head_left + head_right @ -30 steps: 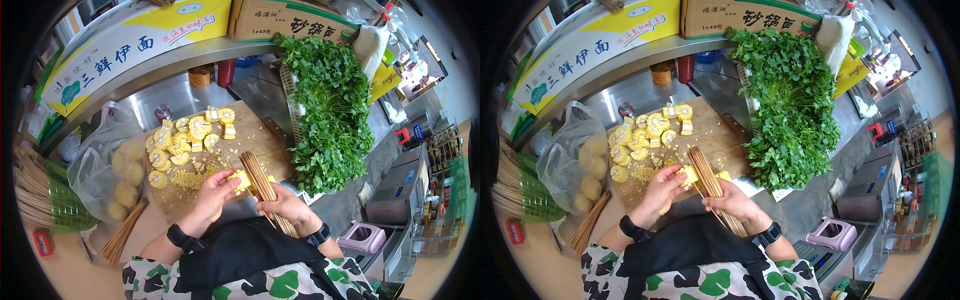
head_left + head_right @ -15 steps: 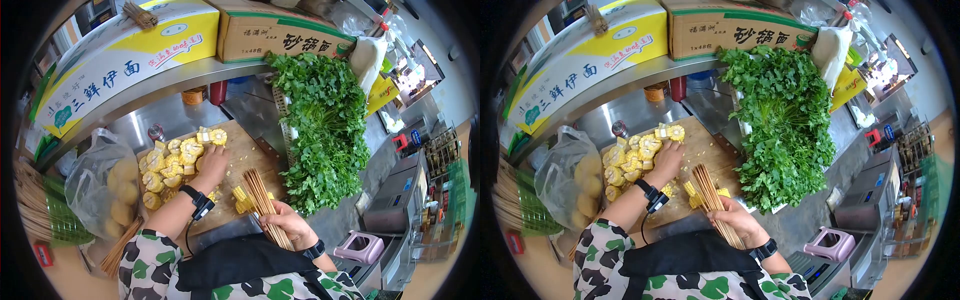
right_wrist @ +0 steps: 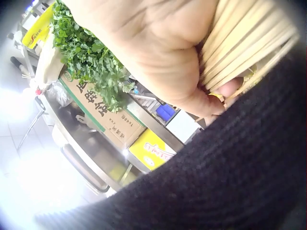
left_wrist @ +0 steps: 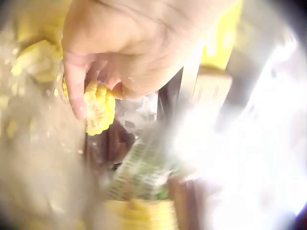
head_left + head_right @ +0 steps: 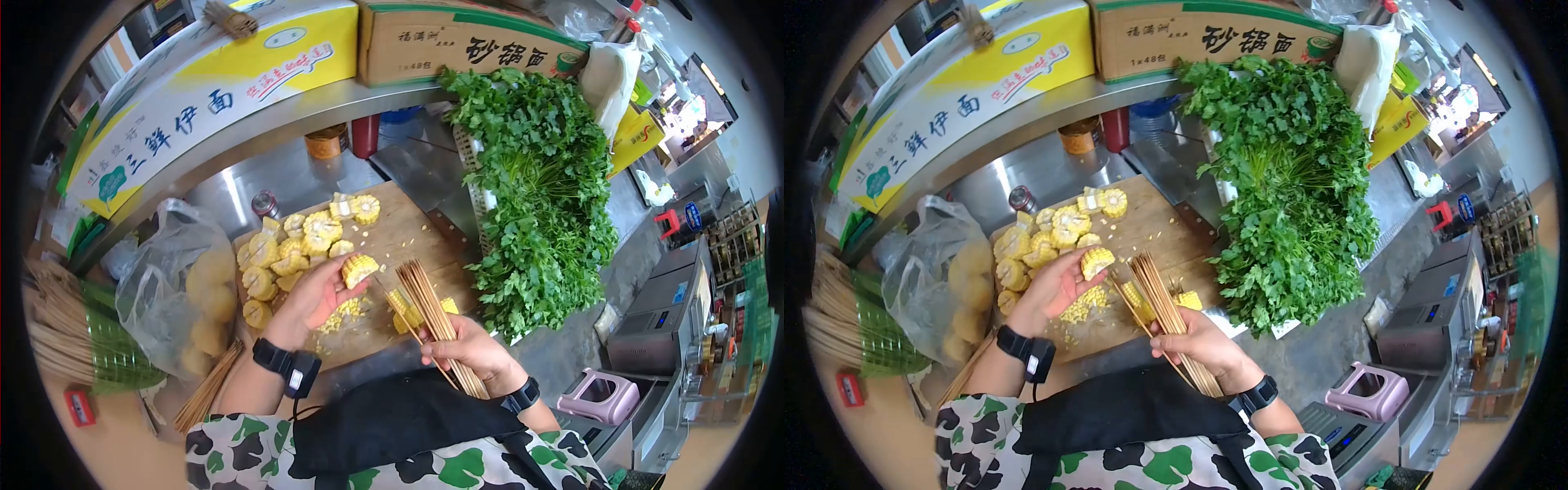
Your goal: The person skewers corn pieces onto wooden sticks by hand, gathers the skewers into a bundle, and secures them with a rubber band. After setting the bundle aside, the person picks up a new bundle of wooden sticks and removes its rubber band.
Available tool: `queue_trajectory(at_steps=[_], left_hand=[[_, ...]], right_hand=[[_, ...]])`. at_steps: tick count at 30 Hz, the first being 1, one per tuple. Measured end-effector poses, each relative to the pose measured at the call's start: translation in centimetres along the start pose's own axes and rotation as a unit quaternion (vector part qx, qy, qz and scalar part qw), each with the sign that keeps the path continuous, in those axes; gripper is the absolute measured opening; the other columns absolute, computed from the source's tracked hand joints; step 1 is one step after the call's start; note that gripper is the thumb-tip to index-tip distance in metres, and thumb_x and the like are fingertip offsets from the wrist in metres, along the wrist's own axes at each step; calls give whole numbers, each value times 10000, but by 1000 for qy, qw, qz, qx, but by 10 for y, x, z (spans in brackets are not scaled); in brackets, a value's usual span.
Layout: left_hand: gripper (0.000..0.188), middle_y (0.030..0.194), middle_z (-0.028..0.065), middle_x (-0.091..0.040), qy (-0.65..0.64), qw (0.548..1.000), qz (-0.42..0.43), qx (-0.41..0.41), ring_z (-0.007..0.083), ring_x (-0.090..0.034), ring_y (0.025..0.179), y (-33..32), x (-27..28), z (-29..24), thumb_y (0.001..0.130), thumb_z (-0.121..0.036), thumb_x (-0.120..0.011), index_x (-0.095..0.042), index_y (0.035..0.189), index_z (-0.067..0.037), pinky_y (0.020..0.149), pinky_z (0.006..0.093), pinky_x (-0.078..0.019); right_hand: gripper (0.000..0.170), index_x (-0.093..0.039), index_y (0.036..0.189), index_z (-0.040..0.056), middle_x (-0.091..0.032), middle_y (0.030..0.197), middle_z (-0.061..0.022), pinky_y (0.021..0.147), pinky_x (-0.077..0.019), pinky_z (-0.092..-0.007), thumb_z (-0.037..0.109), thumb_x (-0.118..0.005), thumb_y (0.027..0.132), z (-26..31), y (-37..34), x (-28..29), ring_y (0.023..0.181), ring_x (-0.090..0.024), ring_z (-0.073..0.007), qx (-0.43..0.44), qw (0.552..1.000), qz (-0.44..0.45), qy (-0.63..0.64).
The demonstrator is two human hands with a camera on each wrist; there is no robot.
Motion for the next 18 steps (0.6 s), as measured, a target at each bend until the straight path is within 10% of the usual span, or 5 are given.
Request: queue_trajectory(at_steps=[18], left_hand=[[364, 1108, 123, -583, 29, 994, -11, -108, 196, -600, 969, -71, -22, 14, 871, -67, -592, -496, 1212, 19, 859, 323, -530]], right_hand=[[226, -501, 937, 40, -593, 724, -48, 470, -421, -185, 51, -677, 797, -9, -16, -35, 596, -559, -79, -18, 998, 5, -55]])
Point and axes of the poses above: each hand's wrist, its own y-axis towards the middle knuckle, its own x-axis out of the back of the hand, z = x × y, the point moved 3 cm from there along y, towards the middle knuckle
